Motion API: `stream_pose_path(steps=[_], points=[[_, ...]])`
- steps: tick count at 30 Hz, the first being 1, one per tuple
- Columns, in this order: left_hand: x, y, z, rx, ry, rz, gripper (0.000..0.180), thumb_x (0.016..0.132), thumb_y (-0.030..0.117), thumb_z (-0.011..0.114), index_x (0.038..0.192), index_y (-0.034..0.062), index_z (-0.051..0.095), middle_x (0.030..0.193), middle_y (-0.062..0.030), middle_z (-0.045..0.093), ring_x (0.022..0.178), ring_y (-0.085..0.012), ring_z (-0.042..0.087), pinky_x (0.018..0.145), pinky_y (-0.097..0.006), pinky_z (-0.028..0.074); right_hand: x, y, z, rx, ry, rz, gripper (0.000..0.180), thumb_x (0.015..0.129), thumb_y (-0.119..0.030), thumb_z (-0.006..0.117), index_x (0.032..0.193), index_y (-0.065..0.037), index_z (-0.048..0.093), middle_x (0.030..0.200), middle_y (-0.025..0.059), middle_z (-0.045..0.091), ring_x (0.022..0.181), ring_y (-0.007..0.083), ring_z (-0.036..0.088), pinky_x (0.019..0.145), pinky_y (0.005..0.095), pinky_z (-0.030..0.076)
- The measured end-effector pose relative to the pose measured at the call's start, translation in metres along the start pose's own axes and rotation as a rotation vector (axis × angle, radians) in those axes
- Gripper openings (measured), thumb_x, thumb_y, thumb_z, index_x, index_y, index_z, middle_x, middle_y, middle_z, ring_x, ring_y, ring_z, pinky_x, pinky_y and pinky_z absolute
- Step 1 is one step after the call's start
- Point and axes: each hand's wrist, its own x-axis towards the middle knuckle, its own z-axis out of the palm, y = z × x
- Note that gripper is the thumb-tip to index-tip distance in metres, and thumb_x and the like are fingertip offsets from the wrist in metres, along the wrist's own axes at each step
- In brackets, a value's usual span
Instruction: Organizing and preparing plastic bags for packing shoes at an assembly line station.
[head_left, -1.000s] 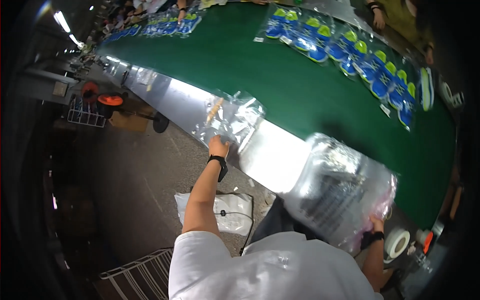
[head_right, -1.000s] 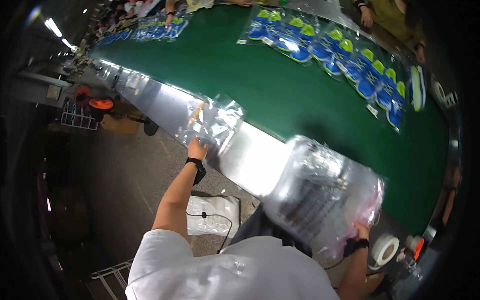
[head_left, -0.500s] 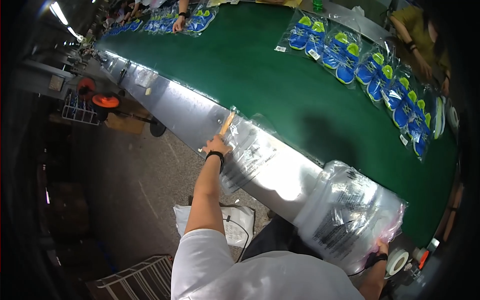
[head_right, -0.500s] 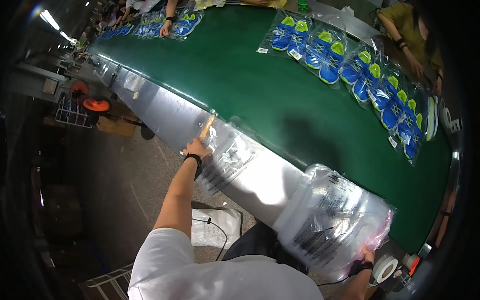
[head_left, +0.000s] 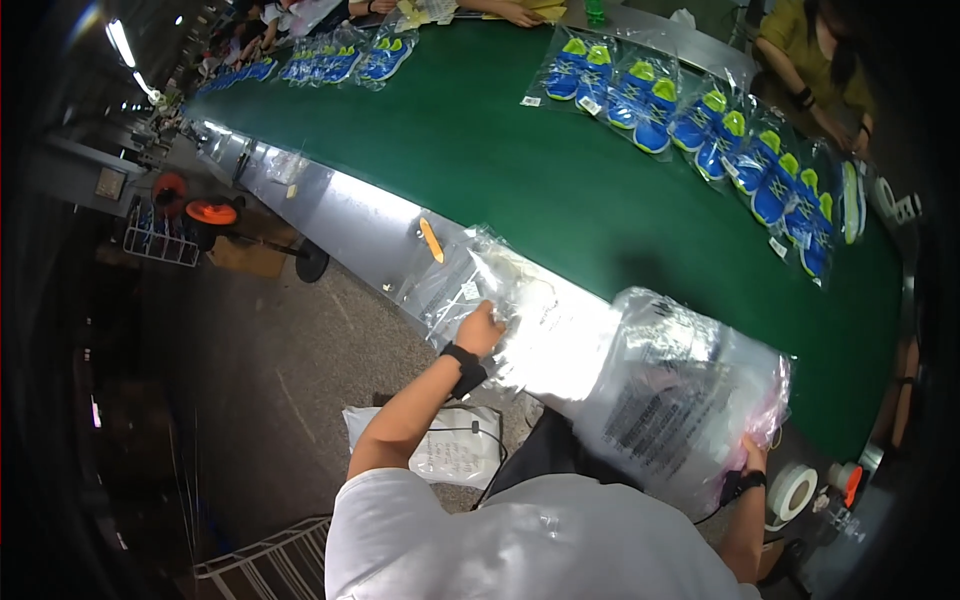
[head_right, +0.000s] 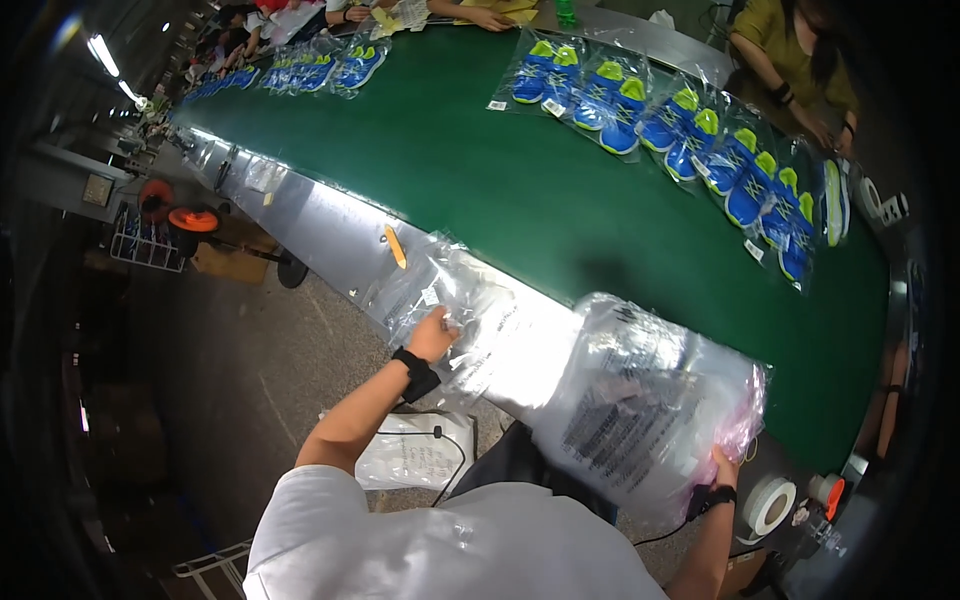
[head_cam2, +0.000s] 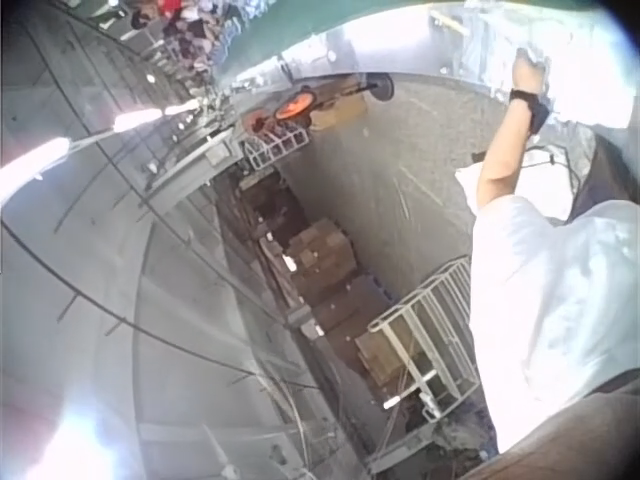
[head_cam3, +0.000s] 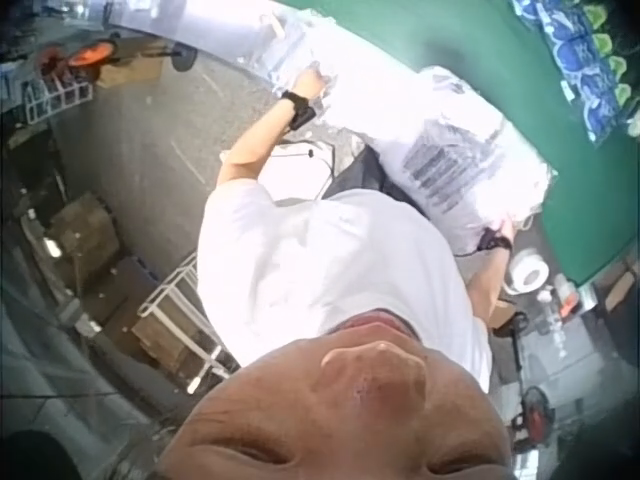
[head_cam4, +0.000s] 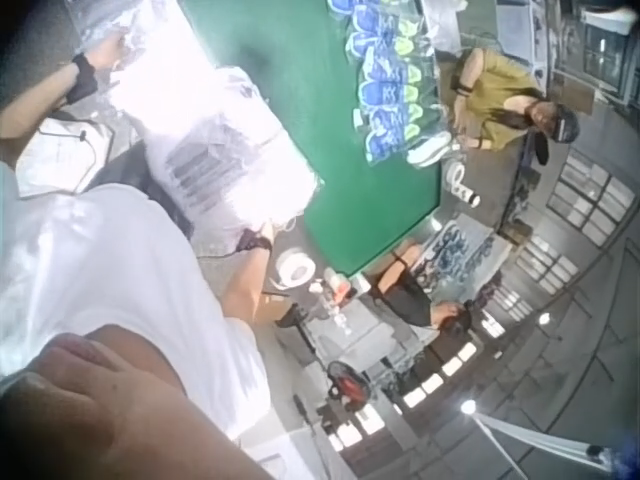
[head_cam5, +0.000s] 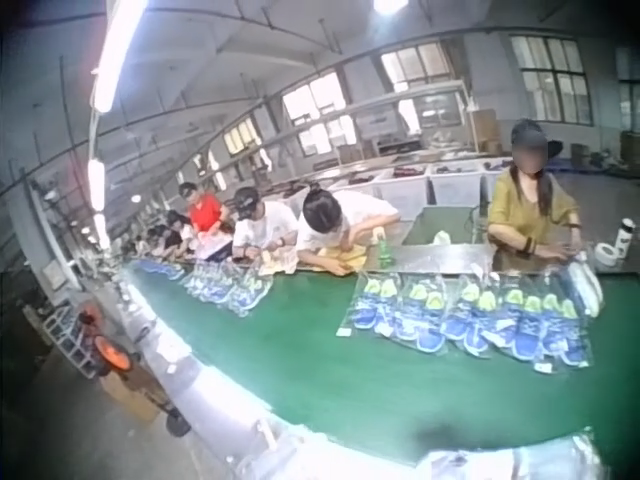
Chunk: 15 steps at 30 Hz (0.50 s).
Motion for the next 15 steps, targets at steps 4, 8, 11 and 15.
stream_pose_path(steps=[4,8,11,15], points=[[-0.003,0.016,0.028,0.055,-0.017,0.247,0.031,0.074,0.016,0.063,0.100,0.0023,0.054,0.086,-0.0202,0.060,0.080,-0.0374,0.058,0.071,-0.043,0.046,-0.002,-0.008,0.011,0.045,-0.069,0.065,0.059,0.071,-0.018,0.074,0.120,0.004,0.048,0.108,0.0172,0.057,0.092,0.0279,0.058,0.081,0.0384,0.048],[0.034,-0.012,0.020,0.329,0.074,0.232,0.020,0.069,0.015,0.059,0.086,0.0051,0.061,0.091,-0.0182,0.058,0.090,-0.0343,0.055,0.078,-0.043,0.046,-0.013,-0.011,0.022,0.023,-0.070,-0.025,0.055,0.072,-0.019,0.073,0.116,0.004,0.050,0.104,0.0162,0.058,0.089,0.0273,0.059,0.078,0.0389,0.048],[0.058,-0.037,0.004,0.444,0.118,-0.029,0.024,0.071,0.016,0.058,0.093,0.0070,0.063,0.103,-0.0165,0.056,0.097,-0.0316,0.054,0.081,-0.042,0.046,-0.008,-0.006,0.016,-0.020,-0.075,-0.049,0.055,0.072,-0.018,0.072,0.116,0.004,0.050,0.103,0.0160,0.059,0.089,0.0279,0.059,0.078,0.0393,0.048],[0.085,-0.048,-0.005,0.535,0.147,-0.210,0.029,0.073,0.018,0.059,0.099,0.0060,0.063,0.116,-0.0166,0.049,0.108,-0.0320,0.048,0.088,-0.042,0.044,-0.008,-0.007,0.009,-0.016,-0.077,0.049,0.057,0.072,-0.017,0.071,0.119,0.006,0.048,0.108,0.0157,0.058,0.095,0.0293,0.058,0.082,0.0395,0.047]])
